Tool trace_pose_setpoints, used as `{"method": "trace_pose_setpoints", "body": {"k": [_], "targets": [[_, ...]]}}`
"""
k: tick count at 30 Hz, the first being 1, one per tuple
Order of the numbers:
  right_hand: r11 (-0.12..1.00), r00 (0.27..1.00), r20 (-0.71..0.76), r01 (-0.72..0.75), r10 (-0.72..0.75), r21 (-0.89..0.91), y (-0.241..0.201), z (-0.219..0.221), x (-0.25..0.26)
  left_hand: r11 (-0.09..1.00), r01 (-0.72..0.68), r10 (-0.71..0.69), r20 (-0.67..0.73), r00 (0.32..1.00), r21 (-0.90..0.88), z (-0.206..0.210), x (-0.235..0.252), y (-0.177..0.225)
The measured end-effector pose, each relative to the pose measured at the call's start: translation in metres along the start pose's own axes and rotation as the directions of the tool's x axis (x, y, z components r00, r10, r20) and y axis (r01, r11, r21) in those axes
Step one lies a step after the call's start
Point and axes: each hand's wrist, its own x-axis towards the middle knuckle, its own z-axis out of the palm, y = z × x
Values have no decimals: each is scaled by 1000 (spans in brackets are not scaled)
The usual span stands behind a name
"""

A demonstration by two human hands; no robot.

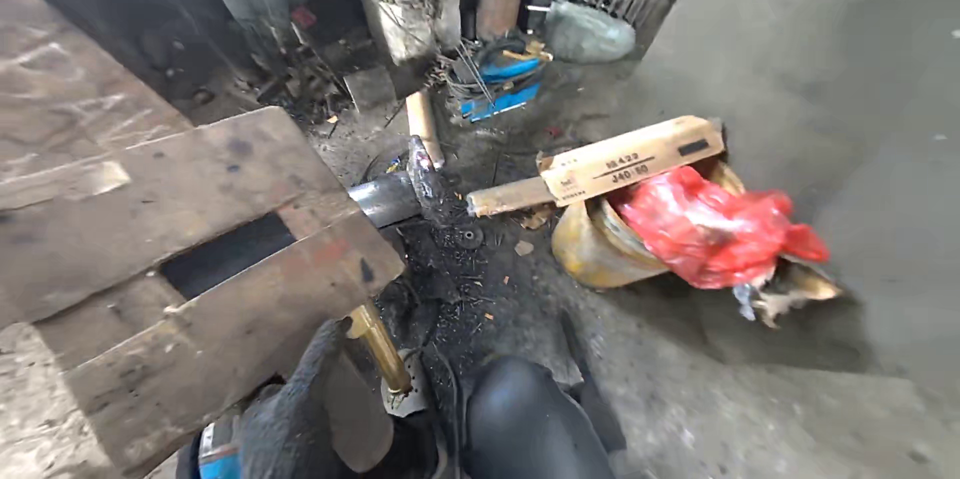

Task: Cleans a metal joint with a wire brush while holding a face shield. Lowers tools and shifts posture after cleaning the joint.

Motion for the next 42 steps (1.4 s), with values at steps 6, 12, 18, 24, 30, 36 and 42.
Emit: {"method": "trace_pose_setpoints", "body": {"k": [6, 12, 18, 24, 30, 36, 42], "targets": [[854, 584, -740, 520, -334, 25, -29, 13, 55, 999, 49, -49, 26, 998, 4, 3, -5, -1], [434, 176, -750, 886, -637, -161, -155, -39, 16, 998, 2, -1, -15, 1000, 57, 6, -10, -2], [462, 179, -676, 847, -714, -263, -244, -42, 12, 999, -5, 4, 26, 1000, 42, -7, -2, -6], [497, 185, -620, 781, -763, -378, -285, -34, 4, 999, 5, -11, 132, 991, 49, -37, 9, -13], [559, 255, -600, 729, -758, -396, -313, -33, 22, 998, 9, -18, 143, 990, 61, -23, 2, -5], [548, 252, -587, 732, -770, -404, -312, -33, 10, 996, 59, -69, 152, 986, 64, -25, 2, 1], [551, 259, -581, 729, -772, -407, -313, -28, 10, 989, 104, -119, 162, 980, 102, -27, 0, -1]]}}
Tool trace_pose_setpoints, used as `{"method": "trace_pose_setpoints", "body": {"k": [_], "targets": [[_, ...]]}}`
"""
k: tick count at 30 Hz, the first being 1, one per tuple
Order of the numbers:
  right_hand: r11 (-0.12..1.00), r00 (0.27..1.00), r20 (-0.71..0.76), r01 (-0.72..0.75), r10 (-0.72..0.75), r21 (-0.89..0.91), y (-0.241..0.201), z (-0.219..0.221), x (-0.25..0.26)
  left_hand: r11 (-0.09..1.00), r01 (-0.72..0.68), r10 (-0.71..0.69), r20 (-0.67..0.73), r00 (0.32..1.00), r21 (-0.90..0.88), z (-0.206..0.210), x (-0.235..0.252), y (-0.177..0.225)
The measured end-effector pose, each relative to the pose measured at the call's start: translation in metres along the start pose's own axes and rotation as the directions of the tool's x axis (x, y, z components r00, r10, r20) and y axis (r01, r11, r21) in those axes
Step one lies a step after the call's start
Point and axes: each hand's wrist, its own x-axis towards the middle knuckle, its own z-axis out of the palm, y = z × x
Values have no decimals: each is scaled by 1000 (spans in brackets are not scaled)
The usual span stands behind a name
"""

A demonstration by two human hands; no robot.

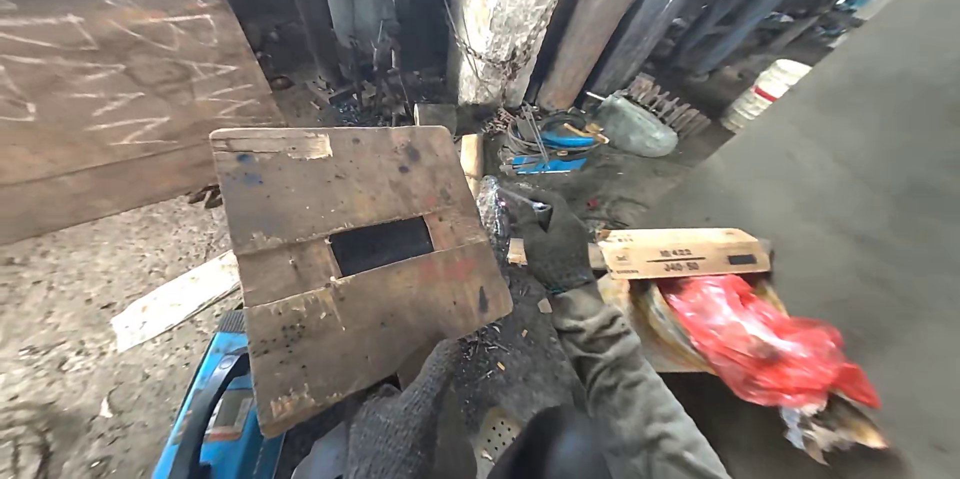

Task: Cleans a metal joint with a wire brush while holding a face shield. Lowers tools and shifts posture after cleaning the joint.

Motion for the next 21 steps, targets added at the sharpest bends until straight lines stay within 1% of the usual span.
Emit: {"method": "trace_pose_setpoints", "body": {"k": [3, 5, 6, 9, 11, 13, 15, 19, 21], "targets": [[1000, 998, 67, -21, 22, -17, -3, -2, -4, 999, 12, -12, 16, 1000, 50, -1, -1, 1], [1000, 996, 83, -25, 25, 0, -3, -4, -3, 994, -46, 45, 14, 999, 96, 0, -3, 2], [1000, 998, 63, -14, 14, 2, -3, -6, -1, 991, -85, 85, 7, 996, 103, 1, -4, 2], [1000, 1000, -2, 19, -19, -15, -8, -15, -7, 991, -120, 119, 22, 993, 55, -1, -2, -4], [1000, 1000, -7, 22, -22, -19, -6, -17, -13, 995, -71, 69, 32, 997, 70, -2, -2, 0], [1000, 1000, 25, 6, -6, -28, 7, -6, -8, 999, -25, 24, 23, 999, 40, -1, -2, 2], [999, 999, 48, 24, -22, -43, 16, -2, -4, 1000, -5, 4, 24, 1000, 19, 0, -2, -1], [999, 999, -15, 33, -33, -31, -6, -18, -3, 999, -12, 10, 54, 999, 31, -2, 0, -6], [1000, 1000, 25, -5, 6, -30, -7, -16, -6, 996, -19, 14, 53, 999, 88, -3, -1, -3]]}}
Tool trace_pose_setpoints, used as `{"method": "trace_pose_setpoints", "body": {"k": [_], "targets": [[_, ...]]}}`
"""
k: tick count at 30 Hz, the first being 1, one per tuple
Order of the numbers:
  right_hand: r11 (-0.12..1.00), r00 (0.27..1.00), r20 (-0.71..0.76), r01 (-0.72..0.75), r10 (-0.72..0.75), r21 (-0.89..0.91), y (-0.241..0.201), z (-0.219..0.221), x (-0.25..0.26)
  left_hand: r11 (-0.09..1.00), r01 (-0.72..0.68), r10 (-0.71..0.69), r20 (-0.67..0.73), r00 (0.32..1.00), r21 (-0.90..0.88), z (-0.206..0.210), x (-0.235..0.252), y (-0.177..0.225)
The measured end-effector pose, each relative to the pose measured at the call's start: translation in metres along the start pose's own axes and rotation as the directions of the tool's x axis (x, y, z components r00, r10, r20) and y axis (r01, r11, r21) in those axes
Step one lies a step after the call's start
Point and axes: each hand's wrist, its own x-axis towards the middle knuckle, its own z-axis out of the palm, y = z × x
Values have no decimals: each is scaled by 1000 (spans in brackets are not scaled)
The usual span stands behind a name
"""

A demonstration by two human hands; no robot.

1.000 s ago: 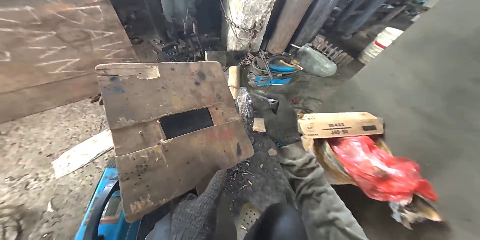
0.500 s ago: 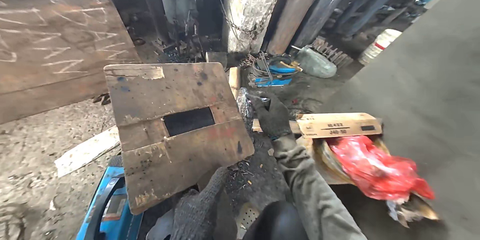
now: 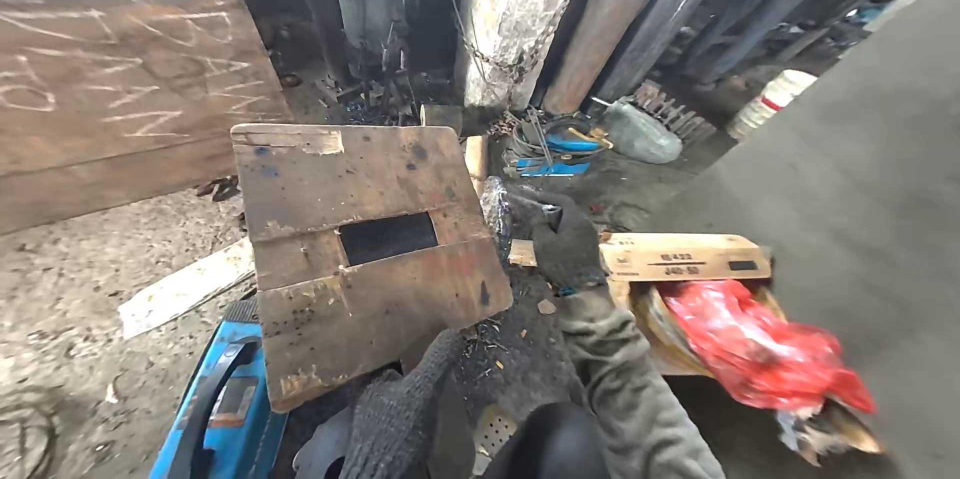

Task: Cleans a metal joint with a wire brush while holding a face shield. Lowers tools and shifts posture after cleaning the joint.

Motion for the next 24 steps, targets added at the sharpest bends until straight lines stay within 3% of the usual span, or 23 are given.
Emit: {"method": "trace_pose_setpoints", "body": {"k": [2, 7, 12, 16, 21, 24], "targets": [[1000, 999, 46, -23, 23, -11, 13, 8, 1, 1000, -24, 24, -5, 1000, 18, 1, 0, 0], [999, 999, -39, 20, -19, 30, 13, 4, -1, 1000, -25, 24, -9, 1000, -5, -1, -1, 4], [1000, 999, 35, 6, -7, 26, 20, 10, 1, 996, -43, 42, -20, 999, -76, 4, 2, -13], [999, 998, -61, 32, -29, 42, 16, -2, -4, 997, -3, 1, -26, 1000, -73, 1, 1, -2], [996, 1000, -24, 4, -2, 89, 25, 10, -7, 993, -113, 111, -57, 992, -43, 3, 2, -6], [998, 999, -49, 22, -19, 65, 17, 0, -8, 999, -17, 15, -57, 998, -42, 2, 1, 4]]}}
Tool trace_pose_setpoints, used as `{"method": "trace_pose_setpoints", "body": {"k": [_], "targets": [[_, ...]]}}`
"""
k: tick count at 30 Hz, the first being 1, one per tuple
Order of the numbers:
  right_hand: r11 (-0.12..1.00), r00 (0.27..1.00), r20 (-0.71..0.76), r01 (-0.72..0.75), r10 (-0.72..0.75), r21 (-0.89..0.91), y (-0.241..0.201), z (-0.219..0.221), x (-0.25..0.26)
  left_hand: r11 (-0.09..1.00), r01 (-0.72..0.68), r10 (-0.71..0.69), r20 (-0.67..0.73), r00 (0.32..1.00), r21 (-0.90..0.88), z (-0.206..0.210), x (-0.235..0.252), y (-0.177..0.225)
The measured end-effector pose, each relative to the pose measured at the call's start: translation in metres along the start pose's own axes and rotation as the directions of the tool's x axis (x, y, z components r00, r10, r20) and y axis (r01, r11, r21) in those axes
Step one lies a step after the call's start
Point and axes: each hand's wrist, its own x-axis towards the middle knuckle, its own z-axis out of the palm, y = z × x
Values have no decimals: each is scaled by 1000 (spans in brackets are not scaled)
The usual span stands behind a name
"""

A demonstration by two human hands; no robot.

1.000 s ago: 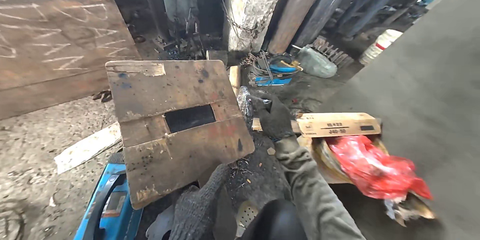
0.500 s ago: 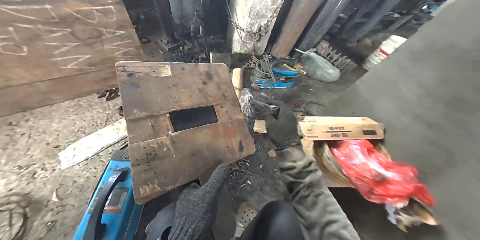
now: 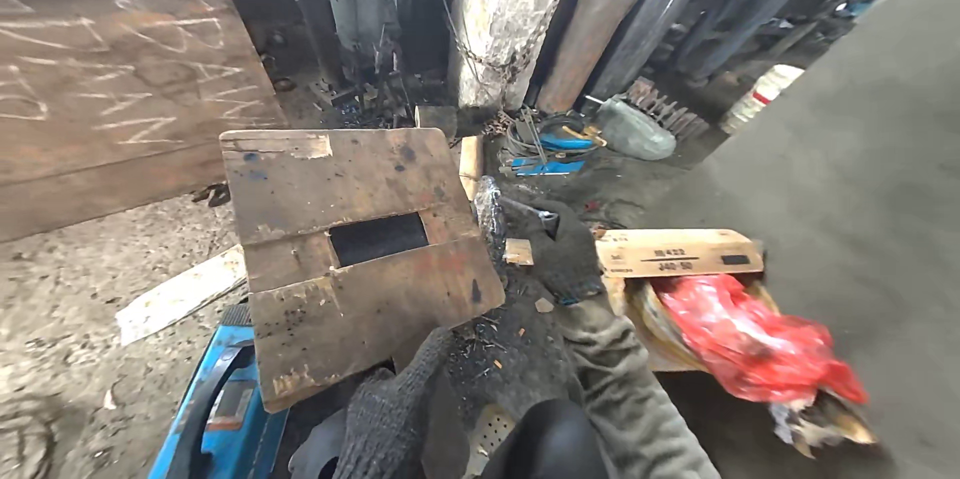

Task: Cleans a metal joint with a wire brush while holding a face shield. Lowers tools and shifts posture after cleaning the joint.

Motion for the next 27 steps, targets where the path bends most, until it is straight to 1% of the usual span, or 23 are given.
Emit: {"method": "trace_pose_setpoints", "body": {"k": [1, 2, 4, 5, 6, 7, 9, 11, 12, 14, 15, 17, 19, 21, 25, 27], "targets": [[1000, 1000, 11, -7, 7, -8, -5, -4, -2, 999, 37, -37, 2, 999, -10, 0, 1, -1], [1000, 999, 30, -17, 18, -16, -8, -4, -1, 999, 36, -36, 4, 999, -25, 0, 2, -4], [999, 997, 74, -16, 19, -33, 2, 4, 4, 999, 29, -29, 3, 1000, -40, 2, 3, -6], [999, 996, 88, 9, -5, -44, 9, 7, 6, 999, 11, -11, 8, 1000, -50, 2, 3, -7], [998, 997, 72, 37, -33, -54, 15, 9, 11, 998, -12, 13, 11, 1000, -56, 2, 3, -8], [997, 997, 52, 55, -52, -54, 13, 7, 14, 999, 4, -4, 4, 1000, -50, 2, 3, -3], [999, 999, 41, 18, -16, -45, -8, -6, 11, 999, 20, -19, 14, 1000, -38, 0, 2, 1], [998, 996, 82, -25, 31, -65, -13, -8, 10, 1000, -15, 16, 23, 1000, -11, 1, 3, -4], [996, 993, 110, -24, 33, -85, -5, -2, 11, 999, -49, 49, 29, 998, -11, 1, 4, -10], [994, 993, 117, 5, 8, -106, 17, 6, 10, 998, -60, 60, 20, 998, -17, 2, 3, -8], [994, 996, 85, 37, -28, -99, 24, 8, 15, 999, -38, 39, 29, 999, -19, 1, 3, -6], [996, 998, 52, 31, -26, -82, 14, 1, 19, 999, -40, 39, 38, 999, 22, -2, 0, -5], [998, 997, 75, -16, 21, -65, -4, -6, 18, 999, -32, 31, 37, 999, 14, -2, 2, -6], [998, 993, 113, -39, 45, -54, -10, -10, 20, 999, -43, 43, 24, 999, -11, 0, 3, -8], [998, 997, 79, -14, 18, -56, -12, -18, 15, 999, 29, -29, -1, 1000, -26, 1, -1, 6], [998, 997, 78, 3, 2, -63, -3, -13, 15, 998, 62, -62, 9, 998, -12, 1, -1, 5]]}}
